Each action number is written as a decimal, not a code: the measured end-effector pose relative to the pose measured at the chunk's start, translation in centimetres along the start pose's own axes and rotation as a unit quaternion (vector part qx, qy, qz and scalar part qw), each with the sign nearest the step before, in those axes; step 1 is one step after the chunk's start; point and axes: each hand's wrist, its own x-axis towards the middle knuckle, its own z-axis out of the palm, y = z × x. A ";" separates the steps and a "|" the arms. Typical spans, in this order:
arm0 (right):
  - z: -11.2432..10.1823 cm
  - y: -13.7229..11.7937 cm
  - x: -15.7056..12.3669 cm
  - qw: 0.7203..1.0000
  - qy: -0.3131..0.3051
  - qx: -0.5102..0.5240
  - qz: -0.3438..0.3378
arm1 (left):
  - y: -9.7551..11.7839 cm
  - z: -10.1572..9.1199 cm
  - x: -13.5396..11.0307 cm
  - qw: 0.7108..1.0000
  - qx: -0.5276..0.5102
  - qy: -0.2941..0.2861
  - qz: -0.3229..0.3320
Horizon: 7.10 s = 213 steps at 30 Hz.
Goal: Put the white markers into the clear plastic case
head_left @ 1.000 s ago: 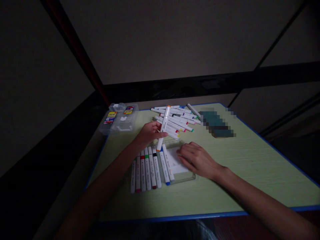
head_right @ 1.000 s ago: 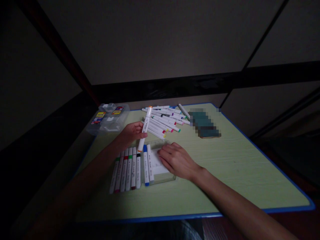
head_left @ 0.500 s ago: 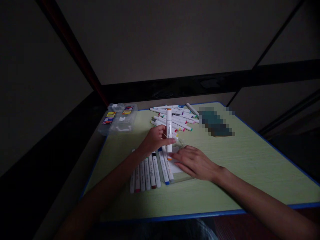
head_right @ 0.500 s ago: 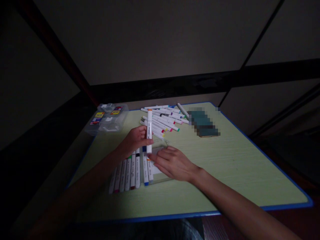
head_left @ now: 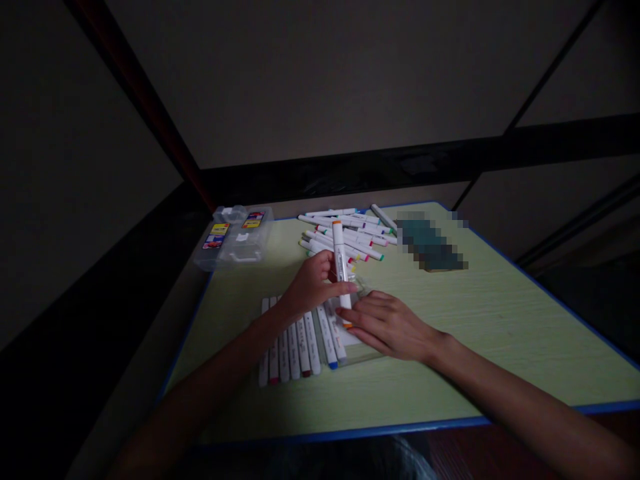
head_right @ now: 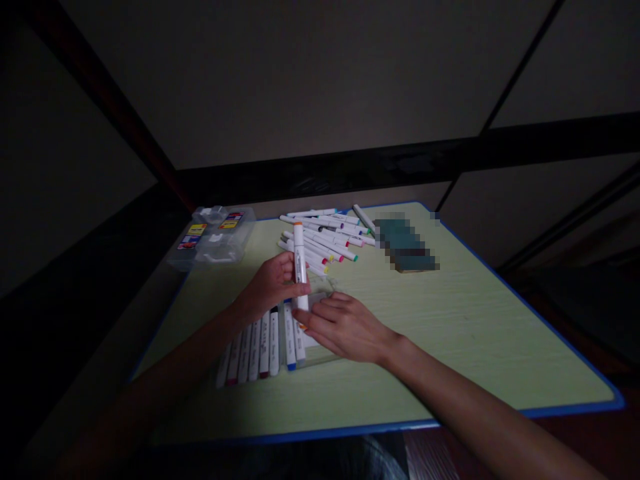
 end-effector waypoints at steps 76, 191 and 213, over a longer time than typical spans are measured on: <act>-0.5 -0.8 0.2 0.998 -0.066 0.002 -0.009 | -0.4 -2.9 1.4 0.998 0.036 0.029 0.045; -0.9 -0.2 -0.1 0.978 -0.170 0.080 -0.090 | -4.9 -3.2 1.9 0.976 0.213 0.012 0.030; -0.7 -0.5 -0.1 0.986 -0.104 0.059 -0.114 | -5.0 -3.1 1.9 0.975 0.219 -0.001 0.040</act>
